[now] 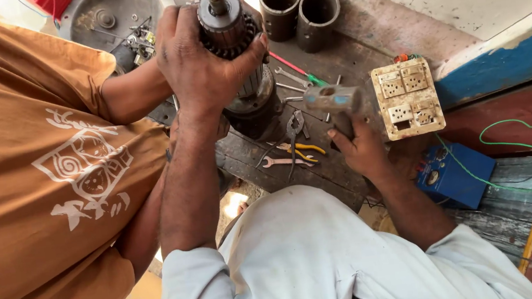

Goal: Disassembling and inspecting an electric motor component at a workshop workbench using various tools.

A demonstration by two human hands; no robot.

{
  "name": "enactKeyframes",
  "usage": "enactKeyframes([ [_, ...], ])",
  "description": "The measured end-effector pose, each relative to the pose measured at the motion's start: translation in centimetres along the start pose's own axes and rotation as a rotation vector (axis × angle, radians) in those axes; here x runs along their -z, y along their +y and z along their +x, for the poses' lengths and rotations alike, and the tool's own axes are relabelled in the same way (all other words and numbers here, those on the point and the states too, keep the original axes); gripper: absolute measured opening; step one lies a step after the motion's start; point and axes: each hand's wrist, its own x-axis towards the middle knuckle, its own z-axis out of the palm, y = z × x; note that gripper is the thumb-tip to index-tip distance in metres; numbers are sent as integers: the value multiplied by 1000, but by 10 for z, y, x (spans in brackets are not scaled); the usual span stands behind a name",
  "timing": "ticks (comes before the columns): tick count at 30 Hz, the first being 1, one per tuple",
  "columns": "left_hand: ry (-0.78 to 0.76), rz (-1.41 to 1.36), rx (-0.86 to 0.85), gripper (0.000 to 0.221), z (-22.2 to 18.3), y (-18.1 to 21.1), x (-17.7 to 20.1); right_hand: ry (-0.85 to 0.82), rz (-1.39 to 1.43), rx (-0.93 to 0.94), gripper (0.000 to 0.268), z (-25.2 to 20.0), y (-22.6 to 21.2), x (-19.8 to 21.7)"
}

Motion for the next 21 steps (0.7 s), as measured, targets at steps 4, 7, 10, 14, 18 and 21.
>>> enactKeyframes([
  [4, 11, 5, -1, 66, 1, 3, 6, -199, -117, -244, 44, -13, 85, -37],
  [7, 17, 13, -2, 67, 1, 0, 4, -332, -69, -475, 47, -24, 141, -73],
  [10, 19, 35, 0, 68, 2, 2, -1, -396, 141, -712, 46, -34, 191, -107],
  [14, 26, 44, -16, 67, 0, 1, -8, -414, 75, -706, 45, -30, 213, -117],
  [18, 10, 32, -19, 69, -2, 3, -16, -492, -460, -409, 51, -1, 176, -94],
  [21, -15, 39, 1, 70, -4, 2, -21, -326, -415, -234, 70, 40, 80, -70],
])
